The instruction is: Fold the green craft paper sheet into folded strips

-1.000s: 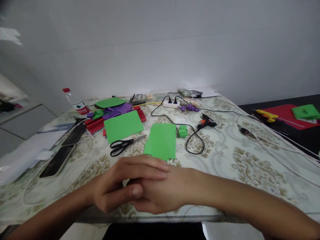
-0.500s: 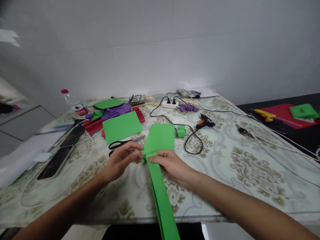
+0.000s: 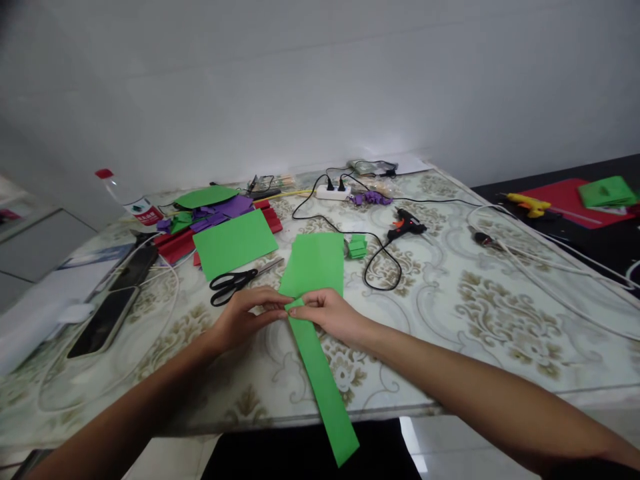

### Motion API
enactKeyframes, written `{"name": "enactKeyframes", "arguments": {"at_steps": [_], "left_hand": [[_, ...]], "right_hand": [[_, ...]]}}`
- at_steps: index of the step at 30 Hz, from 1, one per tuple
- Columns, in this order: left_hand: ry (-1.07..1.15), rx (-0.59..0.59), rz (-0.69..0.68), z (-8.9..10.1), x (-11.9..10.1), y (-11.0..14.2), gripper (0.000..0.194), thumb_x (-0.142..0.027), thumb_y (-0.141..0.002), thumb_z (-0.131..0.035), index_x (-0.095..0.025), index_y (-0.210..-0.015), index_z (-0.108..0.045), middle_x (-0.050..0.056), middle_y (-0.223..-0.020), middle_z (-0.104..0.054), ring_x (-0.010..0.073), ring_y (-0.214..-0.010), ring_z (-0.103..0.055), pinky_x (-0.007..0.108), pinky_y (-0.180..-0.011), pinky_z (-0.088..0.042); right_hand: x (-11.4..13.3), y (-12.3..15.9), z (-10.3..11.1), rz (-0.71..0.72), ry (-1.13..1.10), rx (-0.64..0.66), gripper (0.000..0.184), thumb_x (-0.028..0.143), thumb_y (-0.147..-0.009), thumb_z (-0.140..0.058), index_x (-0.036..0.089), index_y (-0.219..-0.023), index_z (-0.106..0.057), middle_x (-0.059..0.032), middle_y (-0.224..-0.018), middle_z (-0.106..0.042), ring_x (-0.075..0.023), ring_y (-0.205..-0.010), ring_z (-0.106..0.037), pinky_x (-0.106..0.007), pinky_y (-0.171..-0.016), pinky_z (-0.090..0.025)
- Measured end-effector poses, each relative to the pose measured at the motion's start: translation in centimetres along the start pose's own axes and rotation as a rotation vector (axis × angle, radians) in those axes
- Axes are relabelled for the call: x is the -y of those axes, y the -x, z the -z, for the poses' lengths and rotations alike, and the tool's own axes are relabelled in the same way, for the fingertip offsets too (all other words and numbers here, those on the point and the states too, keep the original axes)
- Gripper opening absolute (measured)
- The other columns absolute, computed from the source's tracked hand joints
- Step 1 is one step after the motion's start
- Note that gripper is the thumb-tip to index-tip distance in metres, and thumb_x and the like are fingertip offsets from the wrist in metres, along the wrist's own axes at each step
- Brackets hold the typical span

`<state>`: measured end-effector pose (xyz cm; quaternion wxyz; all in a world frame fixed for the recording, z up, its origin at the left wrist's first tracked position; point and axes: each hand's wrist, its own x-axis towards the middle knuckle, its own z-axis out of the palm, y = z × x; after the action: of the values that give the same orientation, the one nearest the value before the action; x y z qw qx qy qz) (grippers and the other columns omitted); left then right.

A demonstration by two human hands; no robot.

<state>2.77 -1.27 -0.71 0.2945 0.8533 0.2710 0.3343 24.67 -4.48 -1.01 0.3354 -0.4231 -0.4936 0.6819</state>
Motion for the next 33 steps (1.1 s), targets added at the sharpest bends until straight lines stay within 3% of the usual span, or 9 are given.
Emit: {"name": "enactKeyframes", "arguments": {"at_steps": [33], "left_hand": [[0.076,0.001,0.087,-0.29,-0.11,0.15,0.025,-0.035,-0.089,-0.073,-0.018,-0.106,-0.078,0.007,-0.088,-0.077,0.0148,-0.072,-0.068,0.023,-0.065,-0.052]], "right_hand": [[-0.33,0.05,0.04,-0.005,-0.005,-0.001,0.038,0.05,-0.07,-0.08,0.015,-0.073,-0.067,0.0057,-0.058,-0.048,-0.0083,-0.053,-0.035,-0.027,-0.052,-0.02]]}}
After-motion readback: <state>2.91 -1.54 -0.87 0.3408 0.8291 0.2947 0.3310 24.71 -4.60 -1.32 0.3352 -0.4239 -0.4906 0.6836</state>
